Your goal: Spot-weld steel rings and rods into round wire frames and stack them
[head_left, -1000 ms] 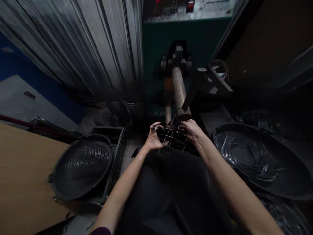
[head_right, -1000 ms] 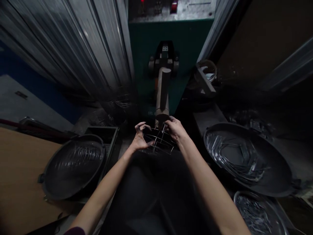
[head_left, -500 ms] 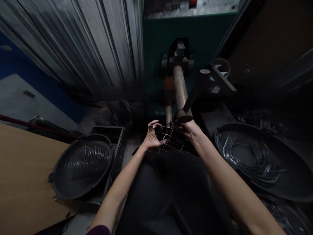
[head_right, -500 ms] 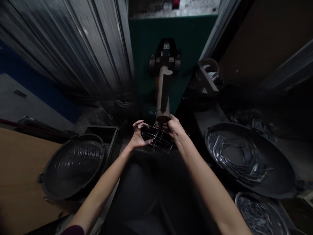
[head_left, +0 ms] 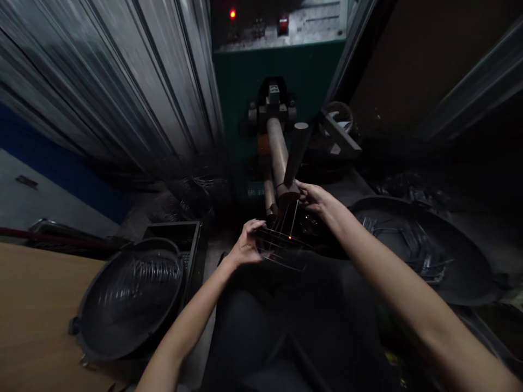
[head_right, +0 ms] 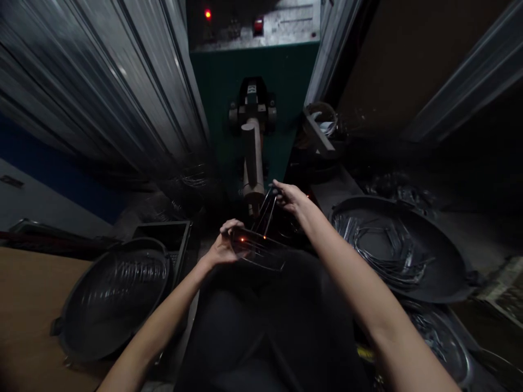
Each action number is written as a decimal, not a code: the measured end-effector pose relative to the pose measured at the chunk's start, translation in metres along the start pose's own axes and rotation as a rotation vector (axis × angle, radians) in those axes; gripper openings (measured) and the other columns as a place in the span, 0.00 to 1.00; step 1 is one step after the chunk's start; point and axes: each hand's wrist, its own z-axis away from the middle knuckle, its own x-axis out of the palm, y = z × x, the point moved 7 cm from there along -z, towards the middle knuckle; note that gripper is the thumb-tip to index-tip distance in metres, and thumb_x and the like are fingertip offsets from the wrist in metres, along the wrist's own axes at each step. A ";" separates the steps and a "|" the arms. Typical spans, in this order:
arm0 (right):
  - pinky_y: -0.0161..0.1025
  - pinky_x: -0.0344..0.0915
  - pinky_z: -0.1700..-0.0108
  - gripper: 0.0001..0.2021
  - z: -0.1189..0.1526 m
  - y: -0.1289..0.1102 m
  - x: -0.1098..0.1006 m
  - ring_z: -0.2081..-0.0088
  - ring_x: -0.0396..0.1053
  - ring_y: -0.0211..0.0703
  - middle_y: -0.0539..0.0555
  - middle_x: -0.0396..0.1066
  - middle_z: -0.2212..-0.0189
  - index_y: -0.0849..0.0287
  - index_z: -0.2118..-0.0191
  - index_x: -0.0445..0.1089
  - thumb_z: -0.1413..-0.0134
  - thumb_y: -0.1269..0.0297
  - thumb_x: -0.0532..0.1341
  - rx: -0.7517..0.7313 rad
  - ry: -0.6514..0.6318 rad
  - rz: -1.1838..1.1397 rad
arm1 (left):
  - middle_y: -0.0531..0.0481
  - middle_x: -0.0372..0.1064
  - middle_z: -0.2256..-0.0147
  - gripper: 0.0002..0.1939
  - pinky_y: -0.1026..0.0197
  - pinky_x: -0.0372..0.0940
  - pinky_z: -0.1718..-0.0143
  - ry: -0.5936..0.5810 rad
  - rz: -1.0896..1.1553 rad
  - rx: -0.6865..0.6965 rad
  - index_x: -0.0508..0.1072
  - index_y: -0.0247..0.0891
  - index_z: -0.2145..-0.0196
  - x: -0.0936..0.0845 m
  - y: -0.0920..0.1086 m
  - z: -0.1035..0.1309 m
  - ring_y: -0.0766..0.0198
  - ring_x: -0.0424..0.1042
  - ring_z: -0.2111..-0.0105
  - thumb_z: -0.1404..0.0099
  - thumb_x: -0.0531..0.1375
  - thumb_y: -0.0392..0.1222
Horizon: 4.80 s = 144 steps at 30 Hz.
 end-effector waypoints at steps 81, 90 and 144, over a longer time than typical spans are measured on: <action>0.40 0.64 0.70 0.30 0.116 0.052 0.023 0.68 0.72 0.49 0.57 0.72 0.63 0.48 0.34 0.44 0.42 0.72 0.47 -0.384 -0.105 1.714 | 0.46 0.74 0.59 0.16 0.64 0.63 0.60 -0.392 -0.299 -0.354 0.69 0.41 0.51 -0.007 0.024 -0.028 0.59 0.73 0.59 0.32 0.49 0.42; 0.41 0.64 0.69 0.28 0.110 0.035 0.030 0.67 0.73 0.51 0.60 0.72 0.60 0.53 0.36 0.50 0.42 0.75 0.46 -0.392 -0.080 1.784 | 0.46 0.74 0.62 0.14 0.65 0.61 0.65 -0.435 -0.350 -0.328 0.70 0.42 0.53 -0.013 0.025 -0.046 0.60 0.72 0.63 0.33 0.49 0.41; 0.36 0.57 0.70 0.19 0.093 0.022 0.016 0.66 0.72 0.49 0.60 0.73 0.67 0.56 0.55 0.66 0.34 0.56 0.42 -0.341 -0.035 1.499 | 0.49 0.71 0.73 0.14 0.66 0.54 0.71 -0.358 -0.336 -0.360 0.73 0.34 0.64 -0.024 0.022 -0.060 0.67 0.67 0.75 0.32 0.50 0.40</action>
